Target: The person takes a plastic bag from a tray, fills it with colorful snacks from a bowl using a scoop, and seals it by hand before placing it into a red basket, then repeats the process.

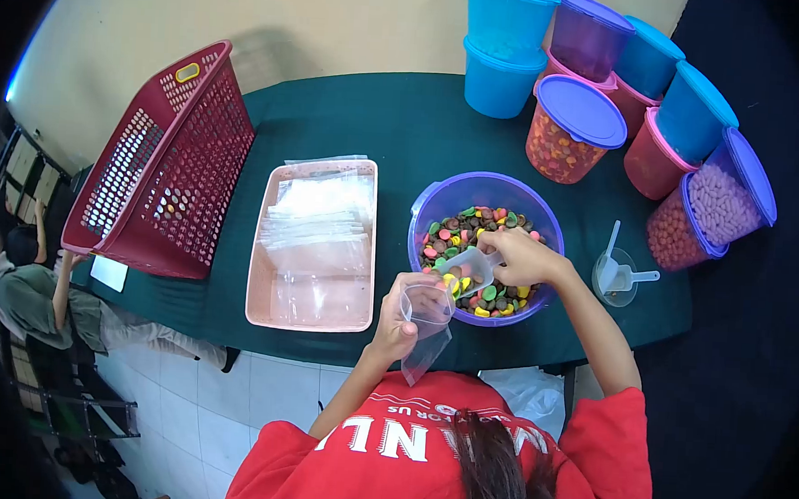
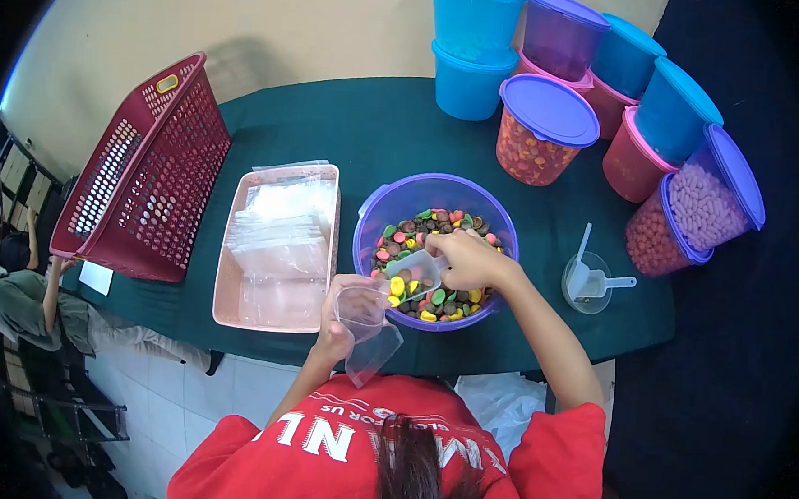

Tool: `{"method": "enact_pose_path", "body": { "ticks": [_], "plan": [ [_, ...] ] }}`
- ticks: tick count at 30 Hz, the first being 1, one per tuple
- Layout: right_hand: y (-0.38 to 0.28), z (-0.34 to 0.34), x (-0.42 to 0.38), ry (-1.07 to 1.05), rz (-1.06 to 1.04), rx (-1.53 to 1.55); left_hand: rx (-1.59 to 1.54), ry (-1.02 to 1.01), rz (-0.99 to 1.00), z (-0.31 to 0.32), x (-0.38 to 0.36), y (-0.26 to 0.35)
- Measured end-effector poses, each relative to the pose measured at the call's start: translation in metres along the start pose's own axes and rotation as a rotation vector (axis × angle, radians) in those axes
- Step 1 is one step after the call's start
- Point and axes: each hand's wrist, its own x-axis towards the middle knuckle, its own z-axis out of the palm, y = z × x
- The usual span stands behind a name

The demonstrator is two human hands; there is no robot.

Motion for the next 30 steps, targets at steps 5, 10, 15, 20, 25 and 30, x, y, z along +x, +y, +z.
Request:
{"method": "enact_pose_path", "body": {
  "ticks": [5, 10, 15, 20, 25, 30],
  "plan": [
    [0.013, -0.002, -0.001, 0.226, -0.049, 0.159, 0.05, -0.098, -0.093, -0.007, 0.003, 0.024],
    [-0.002, -0.03, -0.012, 0.38, 0.032, 0.218, 0.316, 0.092, 0.154, -0.02, 0.021, 0.053],
    [-0.01, -0.053, -0.027, 0.413, 0.033, 0.208, 0.838, 0.06, 0.203, -0.012, 0.041, 0.071],
    [-0.043, -0.071, -0.036, 0.378, 0.007, -0.027, 1.062, 0.036, 0.184, 0.004, 0.046, 0.059],
    [-0.08, -0.062, -0.029, 0.273, -0.077, -0.483, 1.097, -0.056, 0.236, 0.022, 0.048, 0.056],
    [-0.115, -0.052, -0.021, 0.358, -0.158, -0.805, 1.05, -0.006, 0.216, 0.024, 0.049, 0.055]
  ]
}}
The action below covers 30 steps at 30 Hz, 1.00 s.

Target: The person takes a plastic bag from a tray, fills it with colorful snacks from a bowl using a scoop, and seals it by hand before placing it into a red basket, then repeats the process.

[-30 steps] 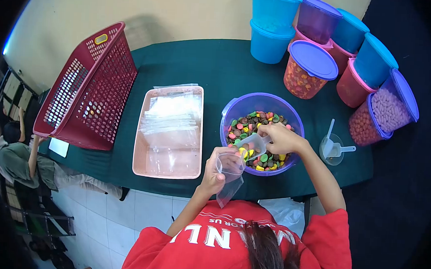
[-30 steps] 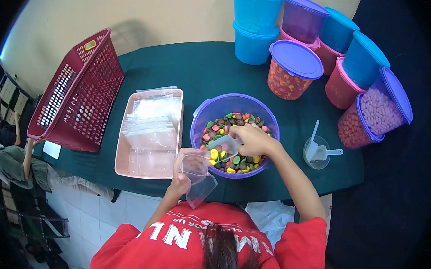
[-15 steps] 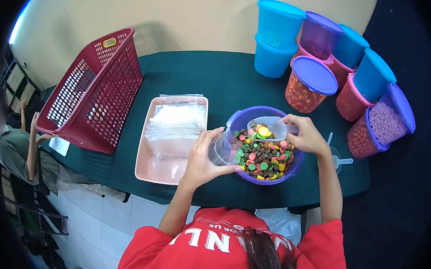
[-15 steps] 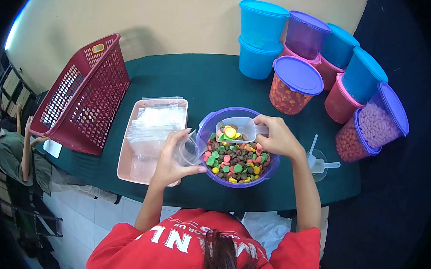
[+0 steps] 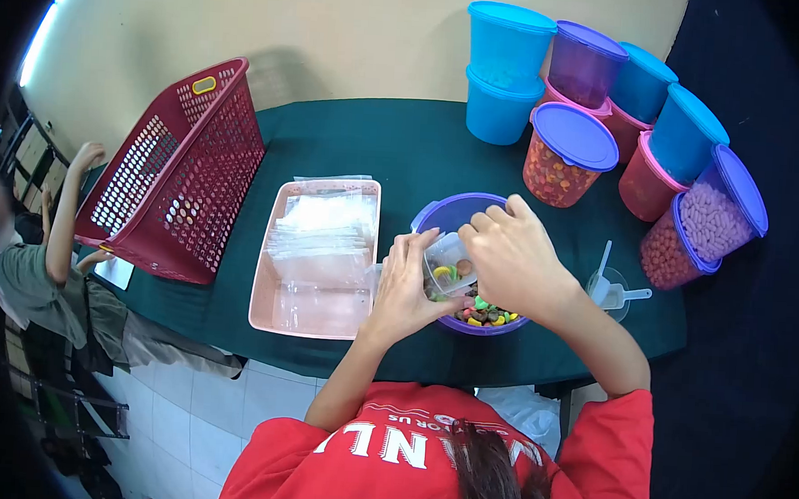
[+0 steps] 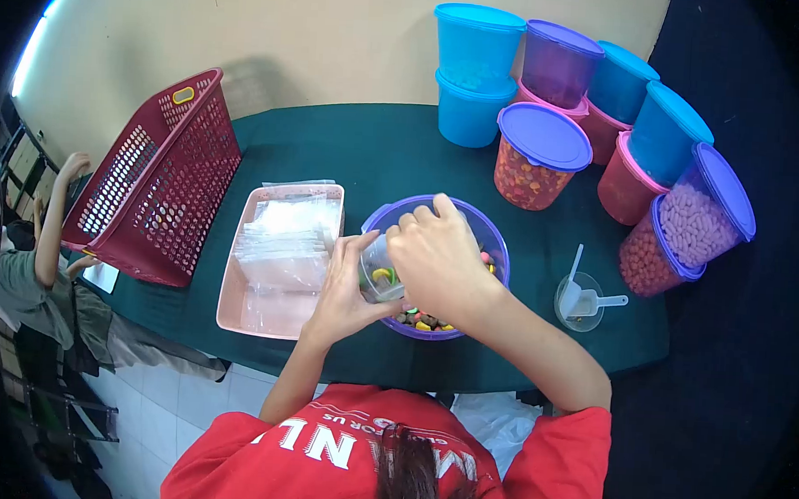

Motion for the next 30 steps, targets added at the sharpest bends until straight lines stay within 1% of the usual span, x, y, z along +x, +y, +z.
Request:
{"method": "enact_pose_path", "body": {
  "ticks": [1, 3, 4, 5, 7, 9, 11, 12, 14, 15, 17, 19, 21, 22, 23, 24, 25, 27, 28, 29, 30],
  "plan": [
    [0.0, -0.005, 0.003, 0.001, 0.002, 0.006, 0.004, -0.005, -0.002, 0.0, -0.001, 0.001],
    [0.003, -0.019, 0.011, -0.21, 0.011, -0.013, -0.051, 0.022, 0.051, 0.003, -0.001, 0.003],
    [0.006, -0.025, 0.013, -0.229, 0.013, -0.045, -0.086, 0.008, 0.01, 0.005, -0.002, 0.003],
    [0.005, -0.03, 0.015, -0.226, 0.022, -0.04, -0.082, -0.001, 0.015, 0.007, -0.003, 0.002],
    [0.002, -0.037, 0.015, -0.197, 0.002, -0.084, -0.217, 0.125, 0.054, 0.011, -0.005, 0.001],
    [-0.001, -0.037, 0.007, -0.167, -0.009, -0.078, -0.198, 0.108, 0.031, 0.005, -0.01, -0.001],
    [0.001, -0.036, -0.001, -0.069, -0.04, 0.063, -0.161, 0.137, 0.037, 0.0, -0.015, -0.007],
    [0.004, -0.034, -0.005, -0.071, -0.045, 0.067, -0.186, 0.137, 0.025, -0.002, -0.017, -0.008],
    [0.01, -0.028, -0.009, 0.004, -0.027, 0.086, -0.143, 0.118, 0.024, -0.006, -0.021, -0.01],
    [0.01, -0.027, -0.009, 0.003, -0.033, 0.088, -0.103, 0.095, 0.028, -0.006, -0.022, -0.01],
    [0.009, -0.025, -0.01, -0.031, -0.023, -0.068, -0.131, 0.086, 0.032, -0.001, -0.025, -0.009],
    [0.01, -0.022, -0.01, -0.042, -0.026, -0.045, -0.159, 0.078, 0.035, 0.004, -0.029, -0.013],
    [0.012, -0.022, -0.012, -0.051, -0.027, -0.025, -0.424, 0.081, -0.098, 0.007, -0.035, -0.022],
    [0.017, -0.025, -0.017, -0.02, 0.03, 0.064, -0.667, 0.16, -0.229, 0.003, -0.038, -0.016],
    [0.023, -0.027, -0.022, 0.011, 0.085, 0.15, -0.808, 0.275, -0.211, 0.002, -0.041, -0.025],
    [0.031, -0.024, -0.03, 0.053, 0.102, 0.222, -0.789, 0.293, -0.197, -0.006, -0.044, -0.032],
    [0.039, -0.017, -0.038, 0.052, 0.091, 0.217, -0.77, 0.313, -0.183, -0.016, -0.049, -0.04],
    [0.054, 0.0, -0.05, 0.086, 0.201, 0.254, -0.97, 0.388, -0.216, -0.033, -0.069, -0.058],
    [0.062, 0.009, -0.052, 0.049, 0.247, 0.241, -1.018, 0.451, -0.253, -0.043, -0.08, -0.061],
    [0.069, 0.017, -0.054, 0.051, 0.233, 0.241, -1.064, 0.512, -0.288, -0.054, -0.092, -0.064],
    [0.076, 0.024, -0.055, 0.015, 0.253, 0.221, -1.028, 0.616, -0.315, -0.066, -0.104, -0.067]
  ]
}}
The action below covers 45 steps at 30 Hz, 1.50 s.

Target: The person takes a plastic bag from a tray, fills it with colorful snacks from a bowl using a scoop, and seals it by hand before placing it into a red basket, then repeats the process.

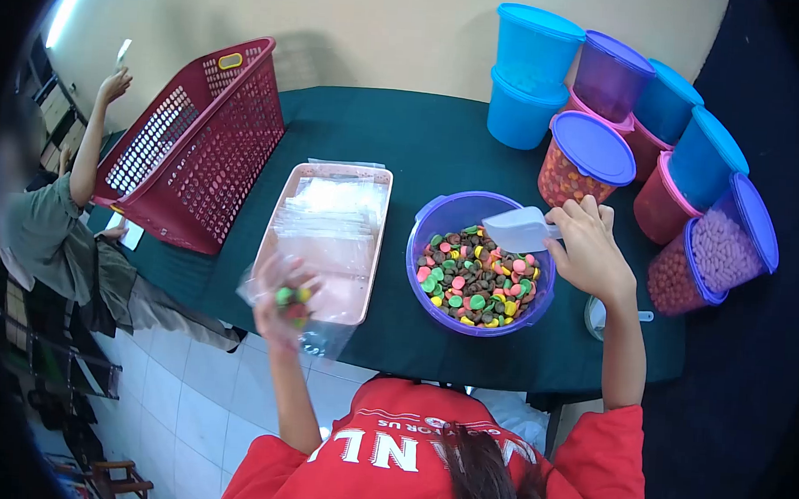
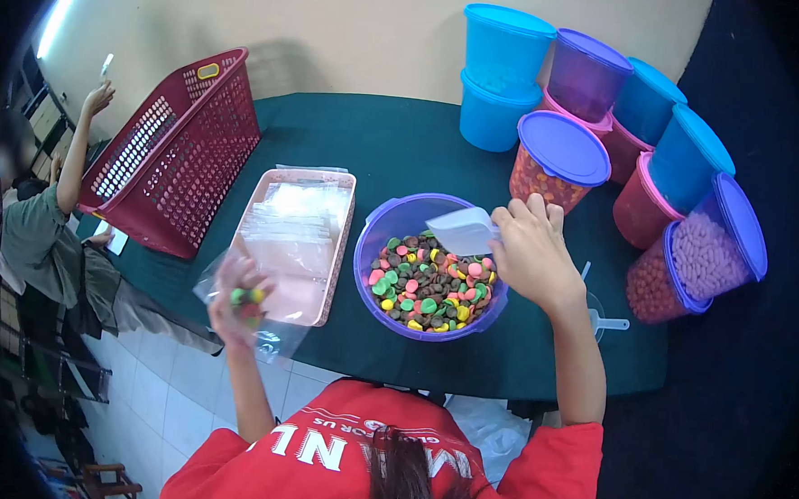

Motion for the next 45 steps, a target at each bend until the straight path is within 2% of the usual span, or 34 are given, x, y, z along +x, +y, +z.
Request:
{"method": "enact_pose_path", "body": {
  "ticks": [3, 6, 8, 9, 10, 14, 17, 21, 22, 23, 25, 27, 29, 31, 33, 37, 38, 39, 40, 41, 43, 44, 45],
  "plan": [
    [0.01, 0.009, 0.002, -0.026, 0.001, -0.02, 0.225, 0.262, 0.126, -0.034, -0.015, 0.024],
    [0.017, 0.029, 0.005, 0.008, 0.0, -0.1, 0.252, 0.491, 0.135, -0.029, -0.036, 0.042],
    [0.017, 0.042, 0.009, 0.113, -0.021, -0.203, 0.197, 0.486, 0.116, -0.024, -0.051, 0.041],
    [0.018, 0.048, 0.012, 0.111, -0.033, -0.203, 0.142, 0.469, 0.098, -0.021, -0.058, 0.039],
    [0.018, 0.053, 0.016, 0.101, -0.048, -0.186, 0.116, 0.536, 0.099, -0.011, -0.06, 0.036],
    [0.026, 0.079, 0.032, 0.105, -0.134, -0.206, 0.176, 0.629, 0.099, 0.004, -0.075, 0.029],
    [0.025, 0.086, 0.039, 0.099, -0.202, -0.225, 0.213, 0.604, 0.144, 0.005, -0.089, 0.034],
    [0.025, 0.089, 0.04, -0.004, -0.169, -0.176, 0.232, 0.673, 0.139, 0.007, -0.099, 0.034],
    [0.025, 0.085, 0.04, -0.089, -0.149, -0.137, 0.235, 0.679, 0.142, 0.008, -0.1, 0.032],
    [0.024, 0.08, 0.038, -0.175, -0.127, -0.096, 0.2, 0.661, 0.114, 0.011, -0.101, 0.03],
    [0.022, 0.076, 0.034, -0.207, -0.158, -0.013, 0.169, 0.644, 0.088, 0.012, -0.102, 0.027],
    [0.014, 0.078, 0.032, -0.111, -0.234, -0.146, 0.19, 0.451, 0.037, 0.012, -0.1, 0.027],
    [0.011, 0.093, 0.033, -0.114, -0.234, -0.19, 0.234, 0.39, 0.015, 0.022, -0.087, 0.027],
    [0.014, 0.106, 0.033, -0.022, -0.33, -0.123, 0.249, 0.317, -0.025, 0.035, -0.071, 0.022],
    [0.023, 0.102, 0.031, -0.068, -0.271, -0.015, 0.229, 0.273, -0.065, 0.043, -0.058, 0.009],
    [0.029, 0.085, 0.026, -0.171, -0.214, 0.074, 0.112, -0.004, -0.38, 0.071, -0.041, -0.009],
    [0.027, 0.076, 0.024, -0.289, -0.186, 0.071, 0.12, -0.043, -0.417, 0.075, -0.037, -0.013],
    [0.025, 0.066, 0.024, -0.406, -0.156, 0.068, 0.12, -0.061, -0.421, 0.078, -0.032, -0.017],
    [0.02, 0.056, 0.024, -0.5, -0.104, 0.147, 0.067, -0.167, -0.404, 0.08, -0.025, -0.021],
    [0.016, 0.054, 0.023, -0.498, -0.087, 0.146, 0.012, -0.271, -0.39, 0.082, -0.02, -0.023],
    [0.009, 0.051, 0.022, -0.644, -0.075, 0.14, 0.006, -0.324, -0.402, 0.085, -0.012, -0.025],
    [0.007, 0.064, 0.015, -0.511, -0.096, 0.184, -0.005, -0.346, -0.408, 0.086, -0.008, -0.028],
    [0.002, 0.076, 0.013, -0.484, -0.108, 0.124, -0.015, -0.367, -0.414, 0.087, -0.005, -0.031]
  ]
}}
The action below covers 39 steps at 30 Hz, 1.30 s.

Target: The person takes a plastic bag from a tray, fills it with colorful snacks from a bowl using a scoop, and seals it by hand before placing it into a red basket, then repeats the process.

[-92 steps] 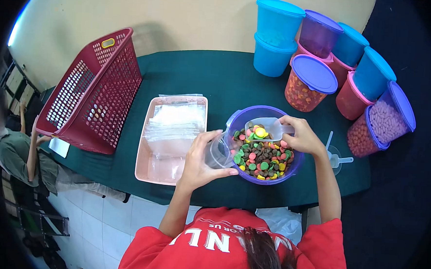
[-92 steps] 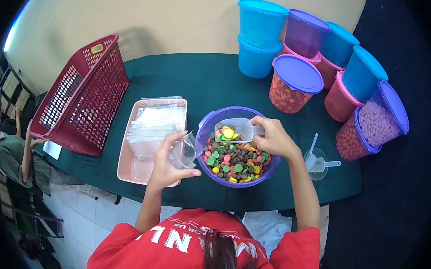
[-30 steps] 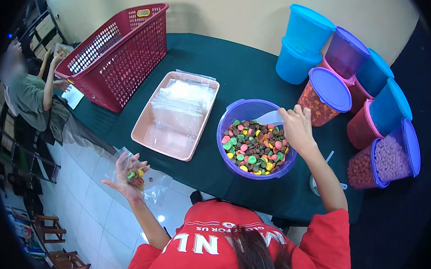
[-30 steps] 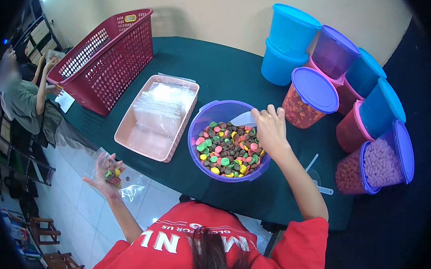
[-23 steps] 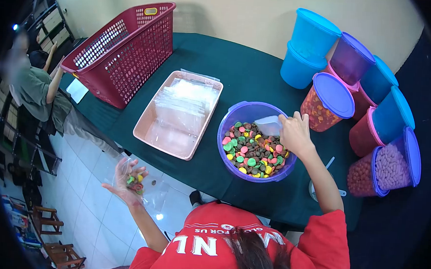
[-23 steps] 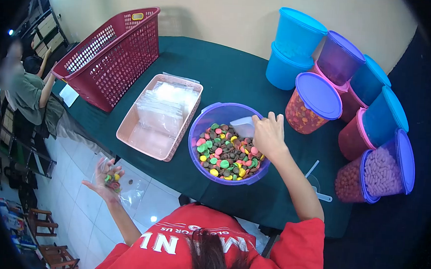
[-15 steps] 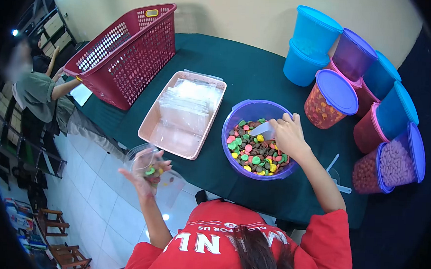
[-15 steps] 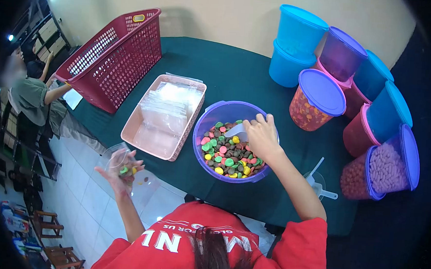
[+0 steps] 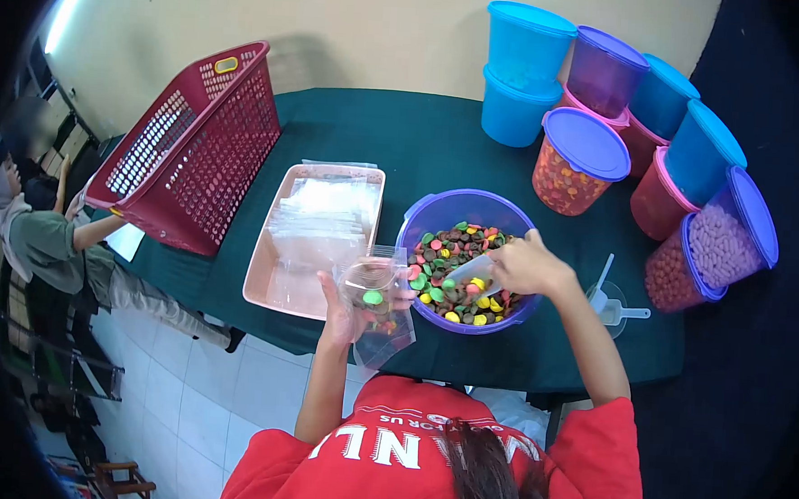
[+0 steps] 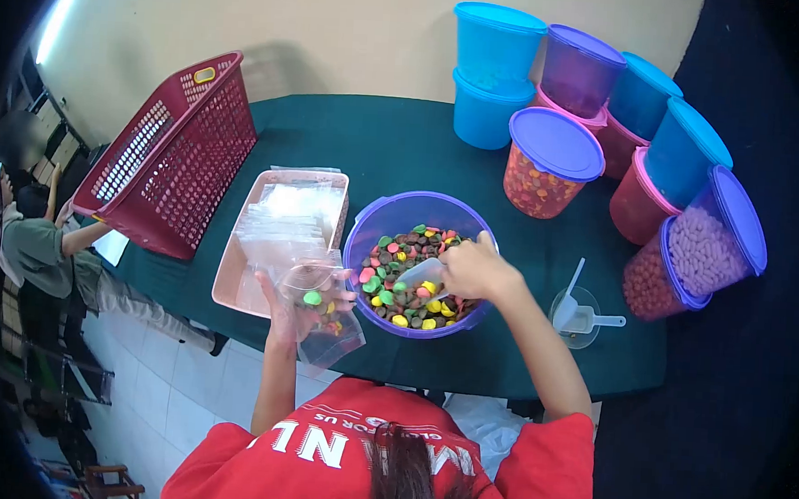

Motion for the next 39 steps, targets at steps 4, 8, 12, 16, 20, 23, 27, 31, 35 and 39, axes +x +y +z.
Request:
{"method": "enact_pose_path", "body": {
  "ticks": [4, 8, 12, 16, 20, 23, 27, 31, 35, 39],
  "plan": [
    [-0.001, 0.015, 0.006, -0.084, 0.02, 0.218, -0.053, 0.053, -0.052, -0.001, 0.008, -0.005],
    [0.003, 0.017, 0.011, -0.13, 0.01, 0.342, 0.011, -0.034, -0.058, -0.003, 0.009, 0.003],
    [0.006, 0.002, 0.014, -0.11, 0.043, 0.334, 0.084, -0.083, -0.001, 0.004, 0.005, 0.014],
    [0.013, -0.007, 0.008, 0.042, 0.028, 0.555, 0.261, -0.105, 0.131, 0.006, 0.004, 0.019],
    [0.014, -0.038, -0.001, 0.073, 0.048, 0.521, 0.424, -0.078, 0.331, 0.011, 0.008, 0.015],
    [0.006, -0.069, -0.008, 0.142, -0.057, 0.529, 0.707, -0.018, 0.314, 0.029, 0.007, 0.019],
    [-0.01, -0.099, -0.014, 0.173, -0.16, 0.415, 0.827, 0.05, 0.277, 0.051, 0.003, 0.005],
    [-0.027, -0.109, -0.013, 0.161, -0.149, 0.145, 0.962, 0.18, 0.407, 0.074, 0.004, 0.001],
    [-0.058, -0.122, -0.018, 0.231, -0.171, -0.343, 1.024, 0.213, 0.365, 0.088, 0.005, 0.005],
    [-0.103, -0.116, -0.023, 0.225, -0.235, -0.681, 0.991, 0.215, 0.458, 0.097, 0.012, 0.002]
  ]
}}
